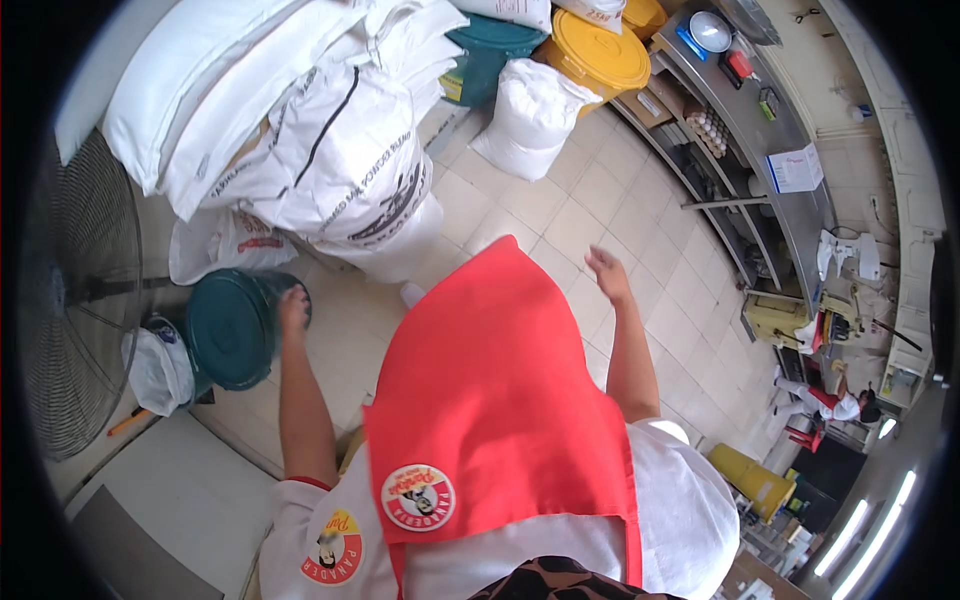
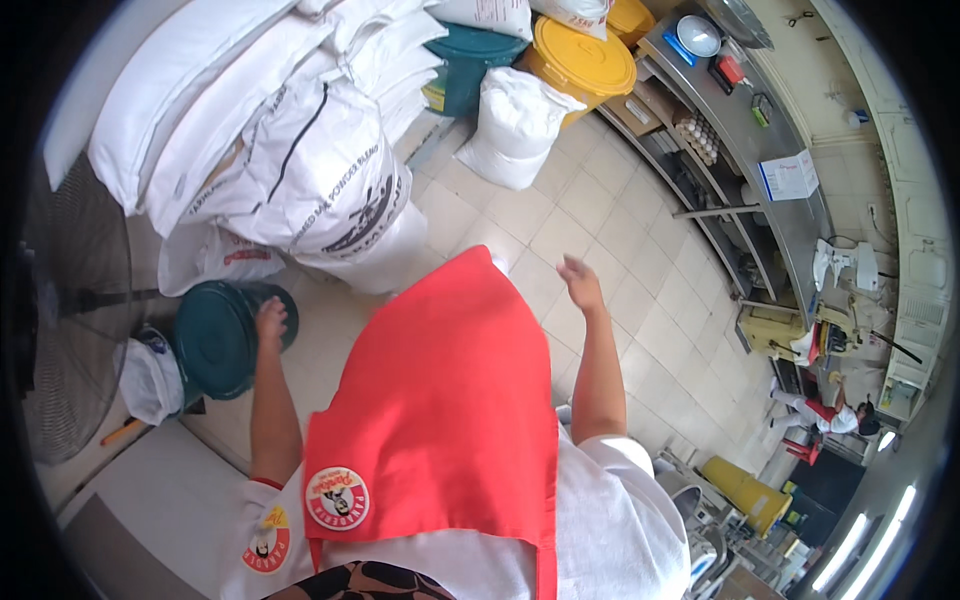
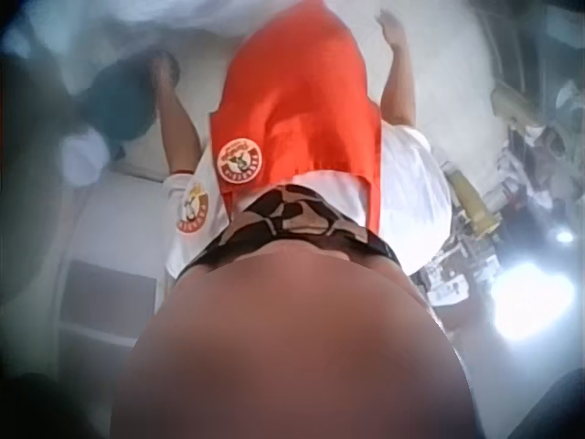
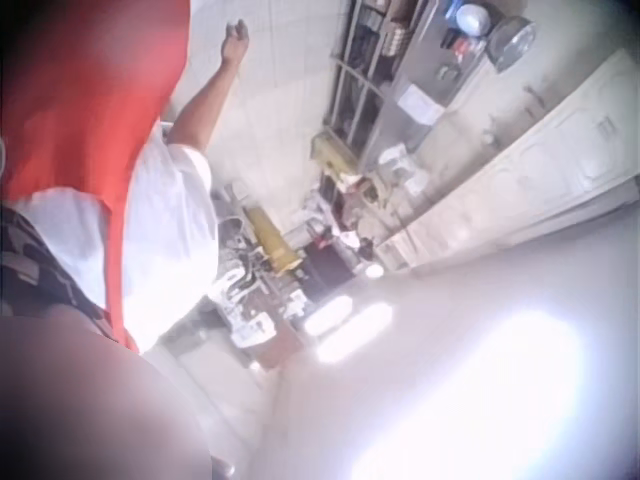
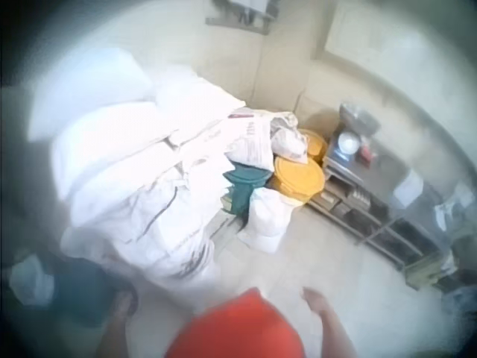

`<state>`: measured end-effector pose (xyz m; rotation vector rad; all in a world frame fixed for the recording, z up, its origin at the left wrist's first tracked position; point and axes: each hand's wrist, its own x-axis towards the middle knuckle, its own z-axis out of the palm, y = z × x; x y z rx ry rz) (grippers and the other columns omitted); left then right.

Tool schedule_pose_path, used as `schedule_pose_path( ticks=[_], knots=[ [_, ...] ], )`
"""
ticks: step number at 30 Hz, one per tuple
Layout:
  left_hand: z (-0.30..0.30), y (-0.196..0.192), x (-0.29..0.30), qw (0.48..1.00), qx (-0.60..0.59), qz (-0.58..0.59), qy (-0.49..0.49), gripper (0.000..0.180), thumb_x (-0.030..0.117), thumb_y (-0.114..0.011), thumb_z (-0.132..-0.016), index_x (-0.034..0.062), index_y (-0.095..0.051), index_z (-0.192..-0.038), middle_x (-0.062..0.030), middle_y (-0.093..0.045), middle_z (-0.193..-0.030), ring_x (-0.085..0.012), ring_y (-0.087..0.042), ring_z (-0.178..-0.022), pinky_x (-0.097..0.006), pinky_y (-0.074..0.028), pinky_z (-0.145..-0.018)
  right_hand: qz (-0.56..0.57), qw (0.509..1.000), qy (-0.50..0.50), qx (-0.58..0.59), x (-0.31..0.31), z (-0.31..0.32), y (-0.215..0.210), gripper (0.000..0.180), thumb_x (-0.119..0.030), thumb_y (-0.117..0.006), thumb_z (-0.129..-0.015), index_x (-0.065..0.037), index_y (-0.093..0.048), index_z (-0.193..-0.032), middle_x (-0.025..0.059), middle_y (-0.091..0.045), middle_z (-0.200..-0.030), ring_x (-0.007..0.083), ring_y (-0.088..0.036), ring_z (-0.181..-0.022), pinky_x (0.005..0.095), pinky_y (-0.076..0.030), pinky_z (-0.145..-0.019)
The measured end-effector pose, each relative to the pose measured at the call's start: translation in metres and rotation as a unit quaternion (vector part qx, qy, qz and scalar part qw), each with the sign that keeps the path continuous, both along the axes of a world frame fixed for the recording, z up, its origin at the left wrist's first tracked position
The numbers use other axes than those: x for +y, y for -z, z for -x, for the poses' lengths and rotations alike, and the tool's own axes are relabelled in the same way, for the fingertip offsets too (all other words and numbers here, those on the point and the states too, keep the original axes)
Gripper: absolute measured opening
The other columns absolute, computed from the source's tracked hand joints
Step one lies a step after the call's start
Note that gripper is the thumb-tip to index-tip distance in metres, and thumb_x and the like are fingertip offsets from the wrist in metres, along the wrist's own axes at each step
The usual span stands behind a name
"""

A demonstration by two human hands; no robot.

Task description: The person organizes several bags of flour by stacking and repositioning them in a storage area. The person then moves a small box from beneath a workspace and places it on a stainless steel table.

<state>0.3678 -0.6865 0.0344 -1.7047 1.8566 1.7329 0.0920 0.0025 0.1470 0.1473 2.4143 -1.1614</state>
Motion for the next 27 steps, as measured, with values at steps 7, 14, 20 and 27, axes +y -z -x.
schedule_pose_path(
  ticks=[7,14,20,27],
  knots=[
    [0.023,0.014,0.192,0.995,-0.022,-0.097,0.009,0.042,0.041,-0.064,-0.093,0.0080,-0.065,-0.119,-0.0056,-0.066,-0.100,-0.0189,-0.062,-0.084,-0.039,-0.048,-0.066,-0.033,0.968,0.047,-0.243,0.229,-0.088,0.138,0.048,-0.043,-0.071,-0.090,-0.005,-0.069,-0.119,0.0097,-0.069,-0.101,0.0235,-0.064,-0.090,0.0410,-0.055,-0.070],
    [-0.024,0.008,0.337,0.976,-0.153,-0.118,-0.102,0.039,0.042,-0.062,-0.092,0.0083,-0.065,-0.113,-0.0058,-0.066,-0.100,-0.0212,-0.062,-0.084,-0.047,-0.048,-0.069,-0.081,0.952,0.080,-0.285,0.255,0.014,0.090,0.054,-0.045,-0.067,-0.092,-0.010,-0.061,-0.133,0.0050,-0.069,-0.105,0.0221,-0.064,-0.083,0.0409,-0.053,-0.054],
    [0.015,0.004,0.414,0.990,-0.089,-0.024,-0.108,0.035,0.039,-0.063,-0.088,0.0059,-0.071,-0.098,-0.0062,-0.066,-0.078,-0.0215,-0.063,-0.066,-0.038,-0.050,-0.064,-0.040,0.988,0.038,-0.145,0.283,0.130,0.049,0.064,-0.045,-0.062,-0.096,-0.009,-0.049,-0.147,0.0138,-0.064,-0.129,0.0281,-0.062,-0.111,0.0462,-0.053,-0.078],
    [0.149,-0.082,0.287,0.884,0.148,0.409,-0.173,0.029,0.024,-0.061,-0.093,-0.0014,-0.071,-0.085,-0.0115,-0.066,-0.068,-0.0248,-0.063,-0.065,-0.038,-0.050,-0.066,-0.015,0.989,0.036,-0.146,0.296,0.140,0.055,0.065,-0.047,-0.060,-0.098,-0.007,-0.048,-0.148,0.0142,-0.062,-0.131,0.0305,-0.063,-0.113,0.0479,-0.054,-0.079]
  ],
)
